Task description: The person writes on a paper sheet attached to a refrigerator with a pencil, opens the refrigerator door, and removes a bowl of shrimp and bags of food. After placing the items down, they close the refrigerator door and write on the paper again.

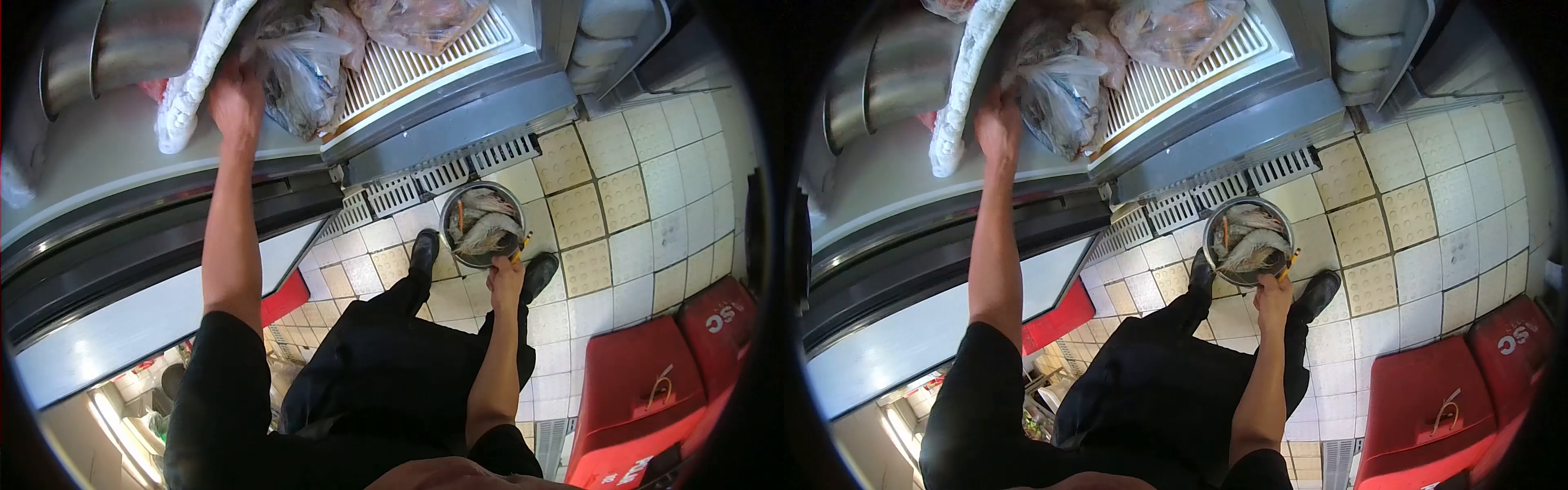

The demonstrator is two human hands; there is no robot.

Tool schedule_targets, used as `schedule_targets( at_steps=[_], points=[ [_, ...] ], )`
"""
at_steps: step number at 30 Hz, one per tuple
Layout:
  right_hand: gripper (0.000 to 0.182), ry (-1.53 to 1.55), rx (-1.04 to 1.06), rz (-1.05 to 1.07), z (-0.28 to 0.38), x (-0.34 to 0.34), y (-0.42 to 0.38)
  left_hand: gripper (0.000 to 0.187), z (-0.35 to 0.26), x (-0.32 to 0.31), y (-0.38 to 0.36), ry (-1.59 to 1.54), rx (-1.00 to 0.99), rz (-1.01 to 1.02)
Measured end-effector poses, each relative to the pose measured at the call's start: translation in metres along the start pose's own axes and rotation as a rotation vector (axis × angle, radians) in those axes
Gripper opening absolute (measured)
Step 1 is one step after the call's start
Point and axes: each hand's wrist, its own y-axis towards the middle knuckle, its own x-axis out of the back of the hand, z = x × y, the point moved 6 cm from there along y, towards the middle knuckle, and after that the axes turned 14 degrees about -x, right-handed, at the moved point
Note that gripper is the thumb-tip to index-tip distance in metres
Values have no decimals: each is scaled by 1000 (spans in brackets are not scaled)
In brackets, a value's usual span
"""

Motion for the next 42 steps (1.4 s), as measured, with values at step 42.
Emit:
schedule_targets(
  at_steps=[42],
  points=[
    [15, 256, 178, -185, 44, 80, 0, 24, -247, -305, -393, -716, -119, 1126]
  ],
)
